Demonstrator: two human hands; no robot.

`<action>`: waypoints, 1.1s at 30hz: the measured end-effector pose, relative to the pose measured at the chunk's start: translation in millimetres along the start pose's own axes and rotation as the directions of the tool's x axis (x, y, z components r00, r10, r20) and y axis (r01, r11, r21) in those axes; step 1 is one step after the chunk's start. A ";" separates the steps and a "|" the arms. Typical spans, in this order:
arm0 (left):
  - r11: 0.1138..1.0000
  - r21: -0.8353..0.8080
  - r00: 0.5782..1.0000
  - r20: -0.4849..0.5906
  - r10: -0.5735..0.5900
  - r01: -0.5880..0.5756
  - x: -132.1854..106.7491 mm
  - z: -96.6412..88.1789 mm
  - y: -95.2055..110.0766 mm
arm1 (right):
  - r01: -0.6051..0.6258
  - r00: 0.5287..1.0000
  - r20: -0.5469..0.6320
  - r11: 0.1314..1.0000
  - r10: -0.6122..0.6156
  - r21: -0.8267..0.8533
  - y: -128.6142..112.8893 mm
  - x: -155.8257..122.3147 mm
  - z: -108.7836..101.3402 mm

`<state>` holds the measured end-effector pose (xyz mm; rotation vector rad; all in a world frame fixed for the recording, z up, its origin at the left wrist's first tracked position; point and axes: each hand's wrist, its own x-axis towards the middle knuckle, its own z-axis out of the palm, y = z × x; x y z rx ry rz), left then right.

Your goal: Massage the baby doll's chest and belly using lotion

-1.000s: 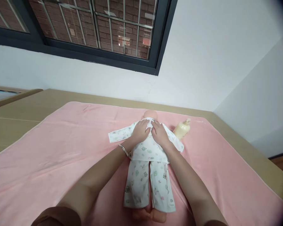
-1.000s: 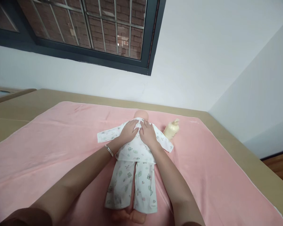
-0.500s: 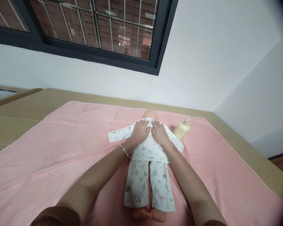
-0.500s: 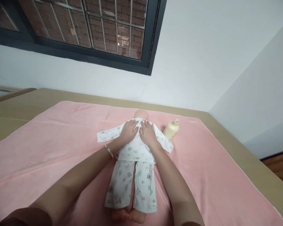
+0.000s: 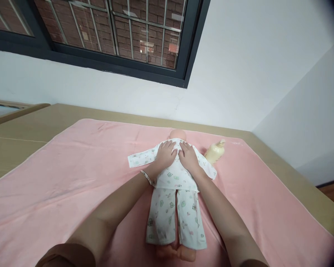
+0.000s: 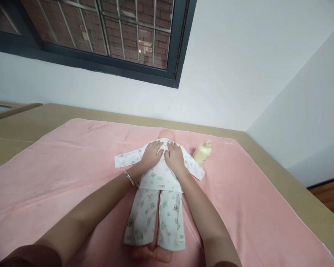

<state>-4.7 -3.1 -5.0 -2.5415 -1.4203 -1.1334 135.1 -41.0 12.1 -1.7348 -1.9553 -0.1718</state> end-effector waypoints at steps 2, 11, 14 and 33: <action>1.000 -0.010 1.000 0.013 0.024 -0.024 1.8 0.8 -2.3 | 0.046 0.999 0.026 0.999 -0.046 -0.008 4.1 2.2 0.5; 0.997 0.069 0.998 -0.063 -0.013 0.018 -6.1 -8.3 9.5 | -0.038 0.994 -0.101 0.996 0.030 -0.084 -7.1 -8.9 -4.0; 0.995 0.069 0.997 -0.036 -0.072 0.074 -5.0 -8.4 9.8 | -0.046 0.995 -0.090 0.995 0.037 -0.093 -5.7 -6.9 -3.7; 0.992 0.111 0.996 0.064 -0.060 0.053 0.9 -19.2 8.4 | -0.040 0.996 -0.090 0.994 0.030 -0.106 -6.6 -8.8 -5.4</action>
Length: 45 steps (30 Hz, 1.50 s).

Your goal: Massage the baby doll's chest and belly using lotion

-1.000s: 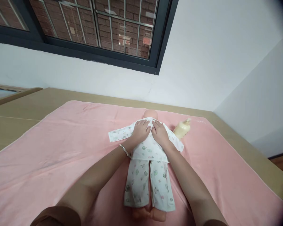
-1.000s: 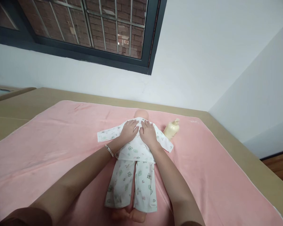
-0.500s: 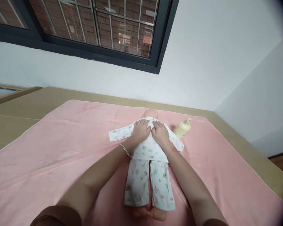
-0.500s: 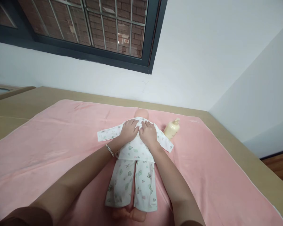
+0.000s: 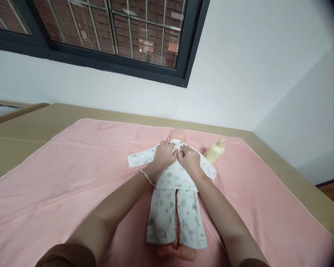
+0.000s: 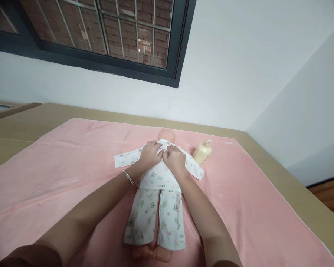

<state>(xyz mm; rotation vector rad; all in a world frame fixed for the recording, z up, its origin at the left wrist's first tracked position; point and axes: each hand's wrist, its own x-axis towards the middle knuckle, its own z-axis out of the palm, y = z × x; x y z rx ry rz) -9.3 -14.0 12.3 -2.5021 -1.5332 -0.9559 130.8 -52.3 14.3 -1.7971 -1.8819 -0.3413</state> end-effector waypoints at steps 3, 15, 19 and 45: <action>1.000 -0.012 1.000 0.022 -0.013 0.014 1.5 -0.8 -0.5 | -0.028 1.000 0.002 1.000 0.028 -0.005 -0.1 1.1 -0.3; 0.990 -0.143 1.000 0.008 -0.001 0.002 0.4 14.6 -7.0 | -0.010 0.997 0.076 0.999 0.006 0.045 5.4 7.0 3.3; 0.985 -0.175 1.000 -0.003 0.012 -0.012 1.4 17.5 -9.1 | -0.022 0.996 0.084 0.997 0.015 0.078 5.8 7.6 3.1; 0.976 -0.215 0.998 -0.068 0.017 -0.031 1.9 23.5 -11.3 | 0.000 0.995 0.098 0.982 -0.019 0.191 13.6 10.3 13.9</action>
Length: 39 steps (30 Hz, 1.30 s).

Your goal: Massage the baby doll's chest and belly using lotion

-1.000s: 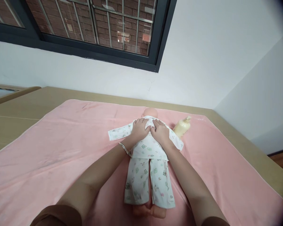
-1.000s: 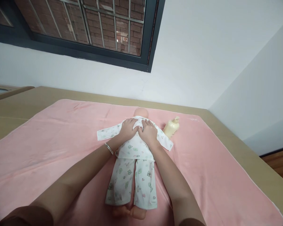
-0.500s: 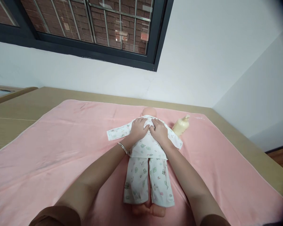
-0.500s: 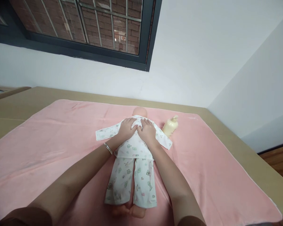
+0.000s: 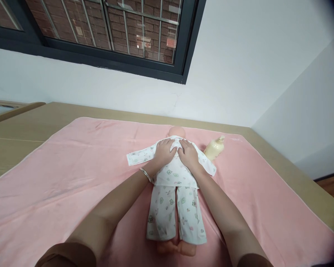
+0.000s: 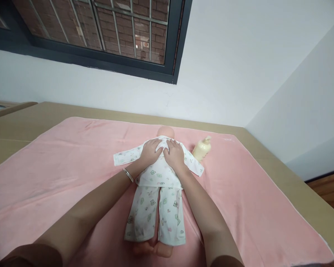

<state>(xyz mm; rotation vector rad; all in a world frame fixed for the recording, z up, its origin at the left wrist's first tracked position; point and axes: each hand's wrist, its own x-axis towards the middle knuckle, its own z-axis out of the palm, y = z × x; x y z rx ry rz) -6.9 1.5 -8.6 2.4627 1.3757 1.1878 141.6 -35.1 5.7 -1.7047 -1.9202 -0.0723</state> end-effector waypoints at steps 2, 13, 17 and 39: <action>1.000 0.005 1.000 -0.002 0.017 -0.017 0.2 1.1 -1.4 | 0.003 1.000 0.001 1.000 -0.003 0.001 0.4 0.2 0.2; 0.991 0.030 0.990 -0.050 0.130 -0.129 0.8 0.4 -2.2 | -0.012 0.999 0.043 1.000 0.011 0.021 -0.1 2.1 -2.1; 0.990 0.044 0.979 -0.150 0.139 -0.134 -2.9 1.7 0.9 | -0.014 0.999 -0.045 1.000 0.014 0.001 -5.7 -3.0 -4.6; 0.990 0.088 0.984 -0.133 0.118 -0.107 -6.0 1.0 1.9 | -0.004 0.988 -0.152 1.000 0.000 -0.022 -5.4 -8.2 -1.3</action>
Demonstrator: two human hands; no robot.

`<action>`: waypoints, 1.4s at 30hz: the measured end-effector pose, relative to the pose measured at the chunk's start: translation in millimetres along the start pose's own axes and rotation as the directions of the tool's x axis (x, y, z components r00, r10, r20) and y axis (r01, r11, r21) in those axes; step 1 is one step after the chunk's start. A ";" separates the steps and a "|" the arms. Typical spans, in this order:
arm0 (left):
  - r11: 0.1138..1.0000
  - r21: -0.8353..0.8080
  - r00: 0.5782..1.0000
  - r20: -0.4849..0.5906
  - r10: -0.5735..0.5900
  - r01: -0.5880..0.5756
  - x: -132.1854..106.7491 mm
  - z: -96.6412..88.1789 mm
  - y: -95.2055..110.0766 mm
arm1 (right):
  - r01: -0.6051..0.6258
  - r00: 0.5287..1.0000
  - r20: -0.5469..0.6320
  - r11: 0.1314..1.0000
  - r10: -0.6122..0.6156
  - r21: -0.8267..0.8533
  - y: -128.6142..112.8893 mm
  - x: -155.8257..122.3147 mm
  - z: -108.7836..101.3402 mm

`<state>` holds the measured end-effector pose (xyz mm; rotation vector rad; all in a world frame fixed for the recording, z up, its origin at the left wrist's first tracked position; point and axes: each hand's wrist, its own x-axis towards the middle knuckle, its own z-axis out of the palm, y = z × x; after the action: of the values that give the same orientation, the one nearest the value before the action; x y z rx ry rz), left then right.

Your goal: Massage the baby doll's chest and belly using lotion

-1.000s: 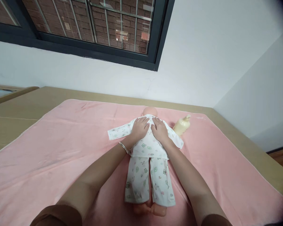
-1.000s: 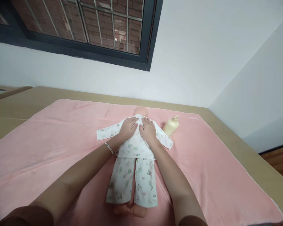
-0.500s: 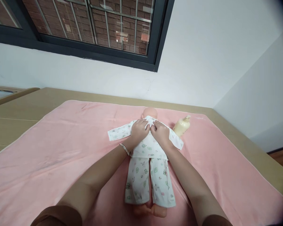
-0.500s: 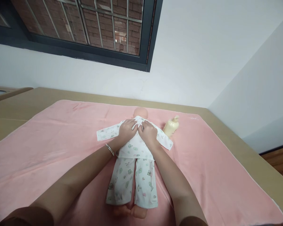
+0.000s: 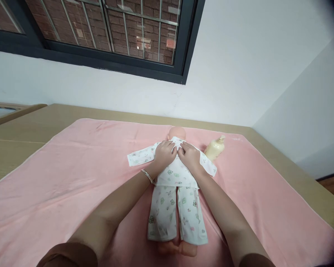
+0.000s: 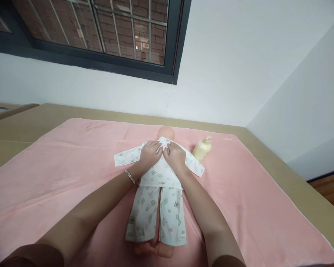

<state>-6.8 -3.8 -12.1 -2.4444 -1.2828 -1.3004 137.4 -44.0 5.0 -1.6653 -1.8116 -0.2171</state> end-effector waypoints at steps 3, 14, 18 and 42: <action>1.000 0.011 1.000 -0.011 -0.006 0.006 -0.1 -0.3 1.0 | -0.037 0.999 0.000 0.999 0.037 -0.011 -4.3 -1.7 -2.6; 0.989 -0.040 0.974 0.170 0.147 -0.142 9.5 -2.6 -7.3 | 0.117 0.985 0.123 0.991 -0.125 0.070 9.7 9.3 1.7; 0.991 -0.052 0.988 0.088 0.129 -0.125 6.5 -1.1 -6.3 | 0.079 0.996 0.041 0.994 -0.082 0.073 6.4 4.9 1.5; 0.995 -0.038 0.992 0.095 -0.084 0.088 5.5 2.7 -4.1 | 0.048 0.990 0.131 0.998 -0.054 0.048 6.9 8.6 1.0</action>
<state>-6.4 3.4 -11.0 -2.5328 -1.4130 -1.2580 143.7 -35.1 6.9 -1.6374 -1.9449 -0.0894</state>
